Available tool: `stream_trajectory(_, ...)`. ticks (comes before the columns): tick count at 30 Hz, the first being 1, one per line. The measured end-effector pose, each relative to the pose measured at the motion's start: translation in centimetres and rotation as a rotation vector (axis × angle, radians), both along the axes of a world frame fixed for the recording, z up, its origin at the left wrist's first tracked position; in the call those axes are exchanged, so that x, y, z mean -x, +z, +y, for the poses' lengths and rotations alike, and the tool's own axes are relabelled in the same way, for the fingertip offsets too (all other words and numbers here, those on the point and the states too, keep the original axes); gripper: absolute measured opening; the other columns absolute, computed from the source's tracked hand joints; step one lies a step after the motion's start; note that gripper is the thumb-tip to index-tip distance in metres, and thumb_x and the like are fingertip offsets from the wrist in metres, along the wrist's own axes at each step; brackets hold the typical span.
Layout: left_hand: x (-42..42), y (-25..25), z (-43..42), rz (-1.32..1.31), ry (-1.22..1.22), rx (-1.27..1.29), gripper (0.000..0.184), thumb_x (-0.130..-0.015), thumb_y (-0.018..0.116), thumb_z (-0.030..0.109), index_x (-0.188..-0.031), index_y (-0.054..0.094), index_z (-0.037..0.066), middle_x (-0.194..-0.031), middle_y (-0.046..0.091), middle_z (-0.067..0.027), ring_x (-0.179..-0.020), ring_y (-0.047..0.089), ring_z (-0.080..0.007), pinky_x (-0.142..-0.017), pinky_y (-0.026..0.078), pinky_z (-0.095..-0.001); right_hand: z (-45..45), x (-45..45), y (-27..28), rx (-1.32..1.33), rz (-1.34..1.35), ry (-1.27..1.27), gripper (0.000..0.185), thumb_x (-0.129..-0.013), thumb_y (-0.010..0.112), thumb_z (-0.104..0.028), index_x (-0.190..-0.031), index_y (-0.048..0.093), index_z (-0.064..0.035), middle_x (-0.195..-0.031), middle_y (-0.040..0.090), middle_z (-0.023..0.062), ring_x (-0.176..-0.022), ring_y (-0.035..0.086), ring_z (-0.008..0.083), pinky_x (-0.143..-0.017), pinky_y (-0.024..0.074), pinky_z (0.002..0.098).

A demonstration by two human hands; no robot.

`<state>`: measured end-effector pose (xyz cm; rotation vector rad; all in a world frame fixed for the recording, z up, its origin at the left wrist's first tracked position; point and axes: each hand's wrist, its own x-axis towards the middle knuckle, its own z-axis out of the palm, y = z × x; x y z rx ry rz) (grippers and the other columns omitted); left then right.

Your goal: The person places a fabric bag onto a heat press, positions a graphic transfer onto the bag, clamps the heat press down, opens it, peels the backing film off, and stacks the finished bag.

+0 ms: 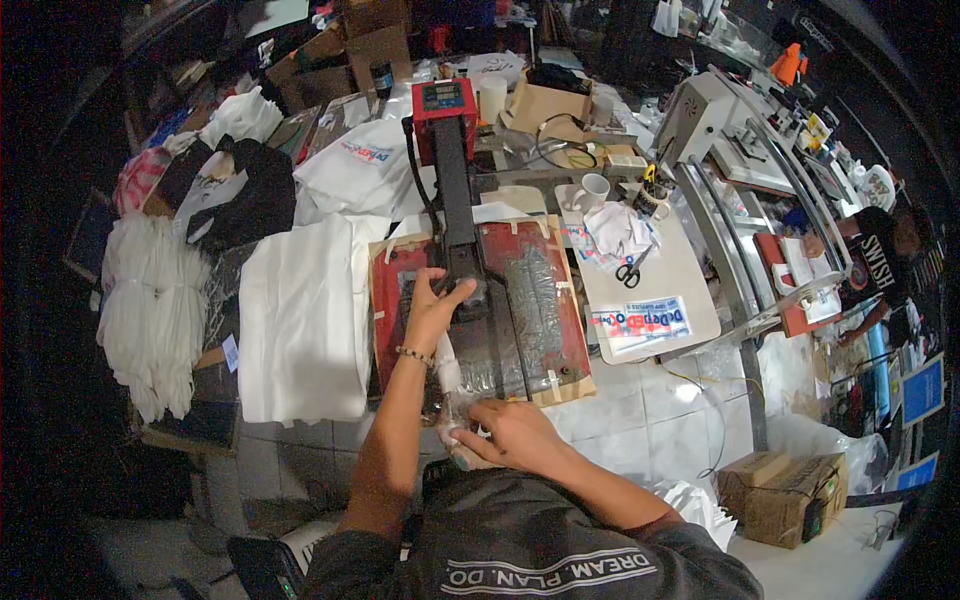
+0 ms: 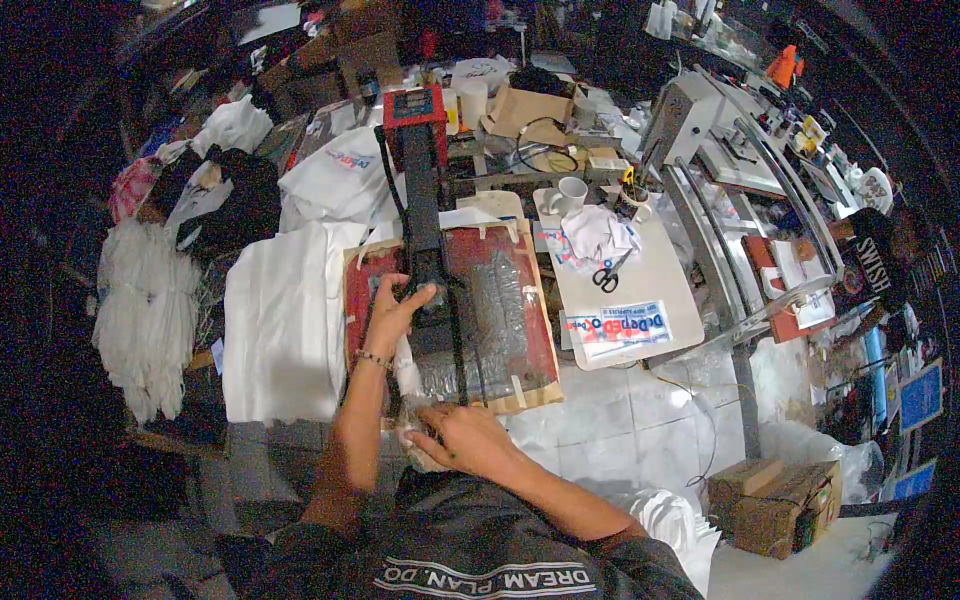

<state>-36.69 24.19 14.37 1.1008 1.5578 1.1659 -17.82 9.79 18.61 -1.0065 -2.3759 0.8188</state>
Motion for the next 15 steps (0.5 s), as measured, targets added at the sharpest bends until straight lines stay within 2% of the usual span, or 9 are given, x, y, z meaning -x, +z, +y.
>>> stream_trajectory(4, -0.08, 0.35, -0.18, 0.003, -0.004, -0.012, 0.065, -0.082, 0.087, 0.038, -0.122, 0.049, 0.003, -0.097, 0.061, -0.007, -0.073, 0.054, -0.012, -0.055, 0.043, -0.028, 0.0, 0.01, -0.01, 0.014, -0.019, 0.005, 0.042, -0.099, 0.062, -0.041, -0.088, 0.067, -0.0012, -0.085, 0.07, 0.021, -0.076, 0.068, 0.0418, -0.069, 0.054, 0.0501)
stream_trajectory(15, 0.09, -0.42, 0.25, 0.034, 0.013, 0.011, 0.069, -0.079, 0.088, 0.042, -0.123, 0.049, 0.004, -0.086, 0.059, -0.0045, -0.058, 0.045, -0.0105, -0.048, 0.036, -0.0282, 0.03, 0.1, -0.01, -0.007, -0.028, 0.0, 0.042, -0.099, 0.062, -0.041, -0.088, 0.067, -0.001, -0.085, 0.07, 0.0209, -0.076, 0.069, 0.0415, -0.068, 0.0539, 0.0502)
